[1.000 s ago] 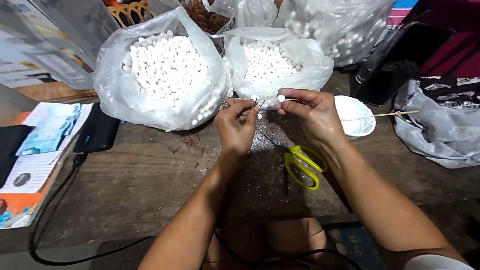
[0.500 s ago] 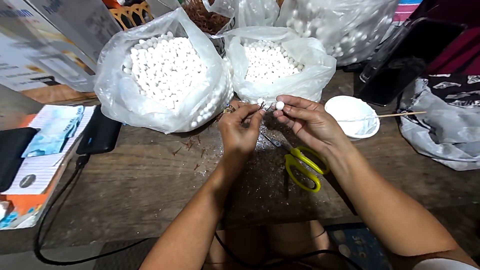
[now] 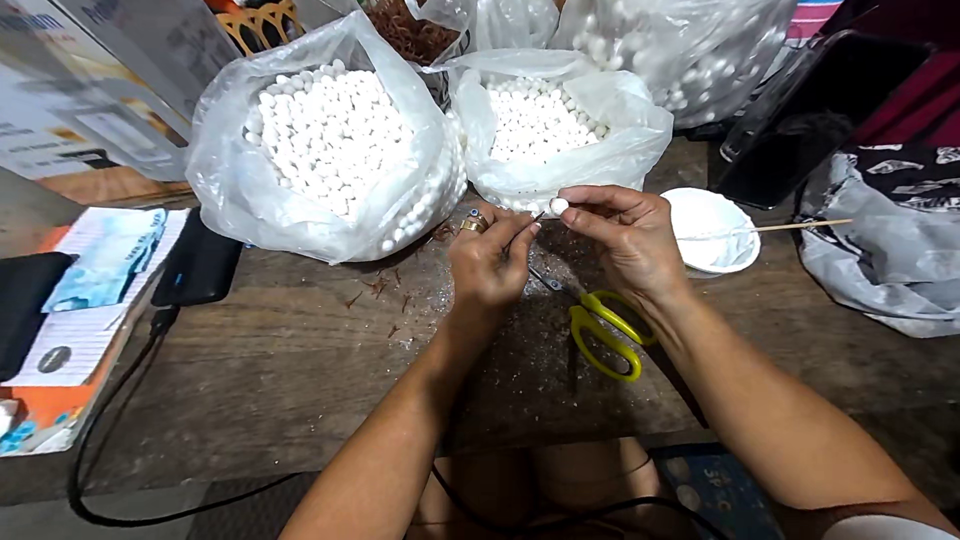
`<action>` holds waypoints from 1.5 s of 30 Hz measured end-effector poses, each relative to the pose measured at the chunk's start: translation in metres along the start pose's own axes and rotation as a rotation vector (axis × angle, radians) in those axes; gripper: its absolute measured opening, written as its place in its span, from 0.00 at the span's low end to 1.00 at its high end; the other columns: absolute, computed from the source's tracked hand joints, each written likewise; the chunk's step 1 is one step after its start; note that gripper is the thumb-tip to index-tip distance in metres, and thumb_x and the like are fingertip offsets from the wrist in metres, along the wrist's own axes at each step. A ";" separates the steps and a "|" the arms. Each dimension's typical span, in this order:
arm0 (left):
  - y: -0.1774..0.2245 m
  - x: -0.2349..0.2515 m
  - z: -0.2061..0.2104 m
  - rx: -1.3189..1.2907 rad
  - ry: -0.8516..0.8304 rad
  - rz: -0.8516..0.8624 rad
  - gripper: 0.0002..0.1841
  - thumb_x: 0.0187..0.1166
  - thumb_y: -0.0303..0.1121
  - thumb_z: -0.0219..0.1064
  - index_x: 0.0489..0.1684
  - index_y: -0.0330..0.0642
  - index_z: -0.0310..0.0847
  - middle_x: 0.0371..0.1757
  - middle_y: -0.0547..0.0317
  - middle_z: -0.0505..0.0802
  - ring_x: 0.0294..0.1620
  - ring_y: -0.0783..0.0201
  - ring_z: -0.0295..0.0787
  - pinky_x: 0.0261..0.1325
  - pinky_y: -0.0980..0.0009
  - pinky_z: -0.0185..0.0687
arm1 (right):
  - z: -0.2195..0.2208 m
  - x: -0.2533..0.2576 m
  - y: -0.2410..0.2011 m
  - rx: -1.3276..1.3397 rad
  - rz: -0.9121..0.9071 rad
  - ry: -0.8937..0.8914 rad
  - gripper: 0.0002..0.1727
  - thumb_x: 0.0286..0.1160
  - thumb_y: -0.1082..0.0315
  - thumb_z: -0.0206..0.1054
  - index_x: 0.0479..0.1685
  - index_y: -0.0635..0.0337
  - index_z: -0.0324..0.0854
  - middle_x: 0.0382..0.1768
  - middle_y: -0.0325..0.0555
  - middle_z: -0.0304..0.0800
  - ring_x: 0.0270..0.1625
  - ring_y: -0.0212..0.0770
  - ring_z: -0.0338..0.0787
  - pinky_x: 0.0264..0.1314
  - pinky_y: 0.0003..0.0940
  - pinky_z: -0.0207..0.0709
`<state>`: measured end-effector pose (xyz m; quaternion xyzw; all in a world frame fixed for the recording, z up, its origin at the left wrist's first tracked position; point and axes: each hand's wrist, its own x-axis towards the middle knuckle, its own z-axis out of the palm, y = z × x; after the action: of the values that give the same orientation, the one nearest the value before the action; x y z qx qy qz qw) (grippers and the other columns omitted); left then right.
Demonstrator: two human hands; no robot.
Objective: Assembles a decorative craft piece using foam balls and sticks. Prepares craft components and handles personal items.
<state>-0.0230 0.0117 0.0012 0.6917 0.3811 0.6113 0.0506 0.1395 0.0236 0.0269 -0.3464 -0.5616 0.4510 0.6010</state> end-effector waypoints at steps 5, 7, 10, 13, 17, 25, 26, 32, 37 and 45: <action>-0.001 -0.002 0.003 0.005 0.033 0.036 0.05 0.70 0.19 0.70 0.32 0.27 0.93 0.33 0.46 0.89 0.38 0.71 0.84 0.47 0.85 0.76 | 0.001 -0.001 -0.001 -0.038 -0.006 0.002 0.12 0.66 0.86 0.70 0.44 0.63 0.91 0.40 0.34 0.96 0.40 0.24 0.92 0.49 0.20 0.87; -0.002 -0.002 0.003 0.006 0.042 0.038 0.05 0.70 0.20 0.70 0.32 0.27 0.93 0.32 0.47 0.89 0.38 0.71 0.84 0.47 0.85 0.76 | 0.001 -0.001 -0.002 -0.040 0.000 -0.001 0.13 0.66 0.86 0.70 0.44 0.64 0.91 0.40 0.35 0.96 0.40 0.24 0.93 0.49 0.20 0.88; 0.000 -0.001 0.001 0.010 0.016 0.036 0.05 0.71 0.19 0.69 0.32 0.27 0.92 0.33 0.46 0.89 0.39 0.70 0.84 0.48 0.84 0.76 | 0.002 -0.002 -0.002 -0.036 0.008 -0.004 0.13 0.66 0.86 0.69 0.45 0.64 0.91 0.40 0.35 0.96 0.40 0.24 0.93 0.48 0.20 0.87; 0.000 -0.001 0.001 0.008 0.014 0.047 0.05 0.71 0.19 0.69 0.31 0.26 0.92 0.33 0.45 0.89 0.39 0.69 0.84 0.48 0.84 0.75 | 0.001 -0.001 -0.002 -0.044 0.010 -0.004 0.12 0.66 0.86 0.70 0.45 0.64 0.91 0.39 0.34 0.96 0.39 0.24 0.92 0.48 0.20 0.87; 0.001 -0.001 0.001 0.020 0.007 0.046 0.06 0.71 0.19 0.69 0.31 0.26 0.92 0.33 0.45 0.89 0.39 0.68 0.84 0.48 0.83 0.76 | 0.002 -0.002 -0.001 -0.058 0.002 -0.007 0.12 0.66 0.85 0.70 0.45 0.63 0.91 0.39 0.33 0.96 0.39 0.23 0.92 0.47 0.19 0.87; 0.002 -0.001 0.001 0.030 0.011 0.068 0.06 0.70 0.19 0.68 0.30 0.26 0.92 0.32 0.44 0.89 0.38 0.67 0.84 0.48 0.83 0.75 | 0.001 -0.004 -0.006 -0.145 -0.038 -0.045 0.12 0.68 0.84 0.71 0.48 0.65 0.90 0.42 0.33 0.94 0.41 0.21 0.91 0.50 0.17 0.86; 0.002 -0.001 0.001 0.031 0.014 0.067 0.06 0.70 0.19 0.68 0.30 0.26 0.92 0.31 0.44 0.88 0.38 0.67 0.83 0.47 0.83 0.75 | 0.002 -0.004 -0.006 -0.146 -0.042 -0.046 0.12 0.68 0.84 0.71 0.48 0.65 0.90 0.42 0.33 0.95 0.41 0.21 0.91 0.49 0.17 0.86; 0.003 -0.001 0.001 0.060 0.008 0.066 0.06 0.69 0.19 0.68 0.29 0.26 0.92 0.30 0.46 0.87 0.34 0.68 0.82 0.43 0.84 0.74 | 0.001 -0.004 -0.006 -0.287 -0.140 -0.063 0.12 0.67 0.82 0.73 0.49 0.67 0.89 0.40 0.34 0.93 0.36 0.17 0.87 0.43 0.12 0.83; 0.006 -0.001 -0.001 0.077 -0.028 0.059 0.06 0.70 0.19 0.69 0.31 0.26 0.92 0.31 0.45 0.88 0.35 0.68 0.83 0.44 0.84 0.74 | 0.000 -0.003 -0.004 -0.337 -0.204 -0.066 0.10 0.68 0.81 0.72 0.47 0.69 0.89 0.40 0.37 0.92 0.35 0.17 0.85 0.42 0.11 0.81; 0.007 -0.001 0.001 0.048 -0.016 0.047 0.07 0.72 0.20 0.67 0.31 0.26 0.92 0.31 0.46 0.89 0.35 0.69 0.83 0.44 0.84 0.75 | -0.001 -0.003 -0.004 -0.327 -0.212 -0.072 0.10 0.67 0.81 0.72 0.47 0.69 0.89 0.41 0.38 0.92 0.34 0.17 0.85 0.42 0.11 0.81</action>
<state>-0.0191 0.0068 0.0043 0.7064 0.3788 0.5975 0.0228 0.1408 0.0196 0.0294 -0.3621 -0.6817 0.3001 0.5605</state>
